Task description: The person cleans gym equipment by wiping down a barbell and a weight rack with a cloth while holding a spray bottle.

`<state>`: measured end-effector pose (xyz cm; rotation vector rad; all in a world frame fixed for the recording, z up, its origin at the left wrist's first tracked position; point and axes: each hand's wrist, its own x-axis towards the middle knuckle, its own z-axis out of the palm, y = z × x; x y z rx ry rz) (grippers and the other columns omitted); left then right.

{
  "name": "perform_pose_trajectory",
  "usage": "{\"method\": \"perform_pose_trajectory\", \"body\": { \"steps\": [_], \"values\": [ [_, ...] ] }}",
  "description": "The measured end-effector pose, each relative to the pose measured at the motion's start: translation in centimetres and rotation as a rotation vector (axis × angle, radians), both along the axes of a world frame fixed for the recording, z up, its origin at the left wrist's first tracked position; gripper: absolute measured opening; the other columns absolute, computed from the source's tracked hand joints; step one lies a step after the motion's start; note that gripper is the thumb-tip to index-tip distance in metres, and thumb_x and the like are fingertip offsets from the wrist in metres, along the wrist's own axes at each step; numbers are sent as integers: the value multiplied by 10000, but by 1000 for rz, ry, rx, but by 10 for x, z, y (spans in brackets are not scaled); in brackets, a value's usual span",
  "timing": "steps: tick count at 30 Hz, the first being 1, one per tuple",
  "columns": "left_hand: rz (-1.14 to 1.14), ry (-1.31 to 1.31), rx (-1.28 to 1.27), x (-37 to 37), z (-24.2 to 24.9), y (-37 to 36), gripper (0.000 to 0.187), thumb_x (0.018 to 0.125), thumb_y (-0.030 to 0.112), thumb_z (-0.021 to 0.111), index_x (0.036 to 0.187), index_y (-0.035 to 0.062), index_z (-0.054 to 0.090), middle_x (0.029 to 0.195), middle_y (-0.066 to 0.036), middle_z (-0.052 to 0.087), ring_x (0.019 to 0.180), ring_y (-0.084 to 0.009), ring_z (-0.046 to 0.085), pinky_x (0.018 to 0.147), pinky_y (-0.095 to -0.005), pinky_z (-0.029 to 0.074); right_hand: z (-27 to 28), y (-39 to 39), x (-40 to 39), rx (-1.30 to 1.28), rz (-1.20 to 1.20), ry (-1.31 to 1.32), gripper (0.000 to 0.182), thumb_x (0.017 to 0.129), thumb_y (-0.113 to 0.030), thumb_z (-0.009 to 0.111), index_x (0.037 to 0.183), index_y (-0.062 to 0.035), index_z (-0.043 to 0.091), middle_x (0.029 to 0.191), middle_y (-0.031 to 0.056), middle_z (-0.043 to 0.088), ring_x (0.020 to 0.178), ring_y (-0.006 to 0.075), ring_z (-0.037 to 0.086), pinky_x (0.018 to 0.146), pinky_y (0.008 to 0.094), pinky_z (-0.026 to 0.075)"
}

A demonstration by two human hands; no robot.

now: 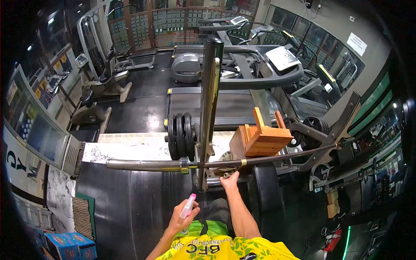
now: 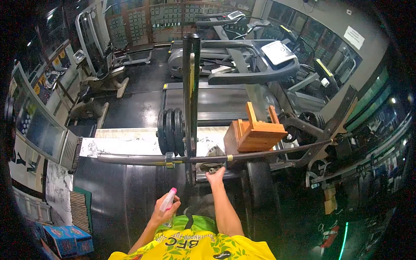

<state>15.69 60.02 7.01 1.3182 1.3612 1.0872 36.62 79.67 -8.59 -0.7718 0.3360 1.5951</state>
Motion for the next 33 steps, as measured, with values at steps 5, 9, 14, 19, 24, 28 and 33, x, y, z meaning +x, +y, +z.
{"method": "perform_pose_trajectory", "body": {
  "steps": [5, 9, 14, 19, 24, 28, 33],
  "values": [
    [24, -111, -132, 5, -1, 6, 217, 854, 158, 698, 995, 15, 617, 850, -68, 625, 665, -134, 570, 635, -281, 460, -30, -17, 15, 468, 243, 149, 251, 929, -270, 399, 978, -186, 630, 901, -23, 672, 772, 144, 627, 696, 345, 502],
    [89, -37, 83, 12, 0, 18, 301, 837, 152, 720, 1059, 8, 577, 893, -67, 540, 677, -114, 545, 629, -274, 447, 3, -62, 19, 131, 228, -66, 336, 974, -251, 347, 1162, -130, 597, 1088, 34, 652, 975, 174, 627, 839, 351, 520],
    [61, -101, 82, 26, 6, 26, 480, 787, 91, 756, 1161, 5, 468, 950, -78, 492, 641, -113, 537, 632, -274, 455, 46, -76, 48, 289, 214, -272, 391, 977, -148, 328, 1329, -54, 470, 1269, 119, 561, 1159, 263, 567, 992, 423, 480],
    [-82, -23, 185, 43, 21, 42, 466, 808, -32, 682, 1188, 21, 418, 1058, -103, 512, 741, -107, 585, 693, -249, 473, 103, -33, 84, 425, 221, -465, 357, 988, -83, 359, 1332, -40, 445, 1269, 131, 562, 1119, 260, 599, 946, 413, 522],
    [9, -128, 281, 78, 14, 53, 468, 822, -5, 681, 1210, 11, 420, 1159, -134, 524, 804, -148, 618, 716, -280, 502, 118, 16, 96, 480, 257, -376, 322, 968, -94, 426, 1278, -39, 495, 1207, 114, 599, 1070, 247, 618, 904, 394, 530],
    [140, -64, 358, 110, 13, 66, 489, 804, 54, 732, 1198, 29, 444, 1149, -138, 605, 805, -186, 674, 686, -296, 533, 117, 41, 107, 496, 307, -359, 318, 951, -106, 466, 1253, -24, 525, 1160, 107, 626, 1024, 235, 635, 870, 377, 532],
    [253, 152, 377, 140, 32, 82, 461, 804, 109, 735, 1191, 22, 499, 1123, -136, 635, 807, -196, 686, 703, -291, 545, 119, 76, 115, 498, 473, -286, 320, 954, -155, 511, 1262, -71, 489, 1161, 103, 616, 1011, 237, 640, 836, 383, 539]
  ]
}}
